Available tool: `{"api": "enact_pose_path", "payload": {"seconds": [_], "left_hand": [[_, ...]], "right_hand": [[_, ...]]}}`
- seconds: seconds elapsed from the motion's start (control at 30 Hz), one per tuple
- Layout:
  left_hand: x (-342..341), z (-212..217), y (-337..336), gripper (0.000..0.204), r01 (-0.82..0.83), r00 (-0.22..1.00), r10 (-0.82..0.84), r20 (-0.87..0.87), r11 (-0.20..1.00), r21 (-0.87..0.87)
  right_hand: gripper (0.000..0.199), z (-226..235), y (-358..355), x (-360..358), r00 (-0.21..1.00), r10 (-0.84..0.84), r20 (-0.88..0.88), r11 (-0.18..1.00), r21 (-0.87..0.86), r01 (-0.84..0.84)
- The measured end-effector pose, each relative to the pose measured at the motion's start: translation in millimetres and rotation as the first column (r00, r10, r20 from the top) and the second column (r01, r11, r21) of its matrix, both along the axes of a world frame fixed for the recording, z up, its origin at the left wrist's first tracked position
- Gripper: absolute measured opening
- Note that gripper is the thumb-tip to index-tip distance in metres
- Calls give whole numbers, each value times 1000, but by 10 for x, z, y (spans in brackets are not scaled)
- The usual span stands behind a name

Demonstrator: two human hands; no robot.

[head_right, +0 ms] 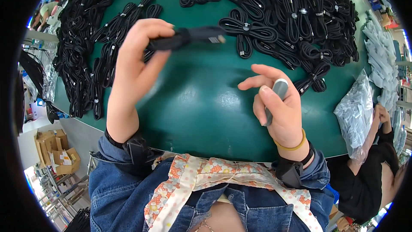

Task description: The person picks up a coiled cable, turns it over by hand, and scans it with a handheld device before placing it back on the table. They then repeat this process with several more cables.

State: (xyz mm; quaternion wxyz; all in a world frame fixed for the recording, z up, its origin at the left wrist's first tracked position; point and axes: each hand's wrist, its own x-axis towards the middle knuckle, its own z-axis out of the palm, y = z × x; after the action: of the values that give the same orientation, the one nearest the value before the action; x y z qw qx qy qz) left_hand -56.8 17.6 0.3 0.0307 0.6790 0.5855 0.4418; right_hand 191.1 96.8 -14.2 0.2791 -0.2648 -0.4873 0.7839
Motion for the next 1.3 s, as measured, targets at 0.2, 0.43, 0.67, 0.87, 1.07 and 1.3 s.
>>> {"api": "enact_pose_path", "payload": {"seconds": [0.2,0.43,0.67,0.87,1.07,1.3], "left_hand": [[437,-69,-48,34,347,871,-362,332,932,107],[589,-80,-85,56,379,621,-430,655,896,229],[591,-97,-94,57,395,521,-381,763,901,180],[615,-72,-117,55,356,502,-254,827,932,70],[656,-48,-131,52,320,389,-92,917,946,-41],[670,-63,-93,49,293,329,-67,942,956,-34]], "right_hand": [[52,-47,-55,11,987,-30,-159,995,84,44],[63,-93,-121,111,968,-66,-241,976,187,113],[67,-39,-131,79,963,-88,-255,979,154,130],[66,38,-130,-16,967,-106,-232,975,169,147],[64,33,-125,25,980,-67,-189,982,159,98],[62,42,-108,37,989,-31,-143,986,157,53]]}}
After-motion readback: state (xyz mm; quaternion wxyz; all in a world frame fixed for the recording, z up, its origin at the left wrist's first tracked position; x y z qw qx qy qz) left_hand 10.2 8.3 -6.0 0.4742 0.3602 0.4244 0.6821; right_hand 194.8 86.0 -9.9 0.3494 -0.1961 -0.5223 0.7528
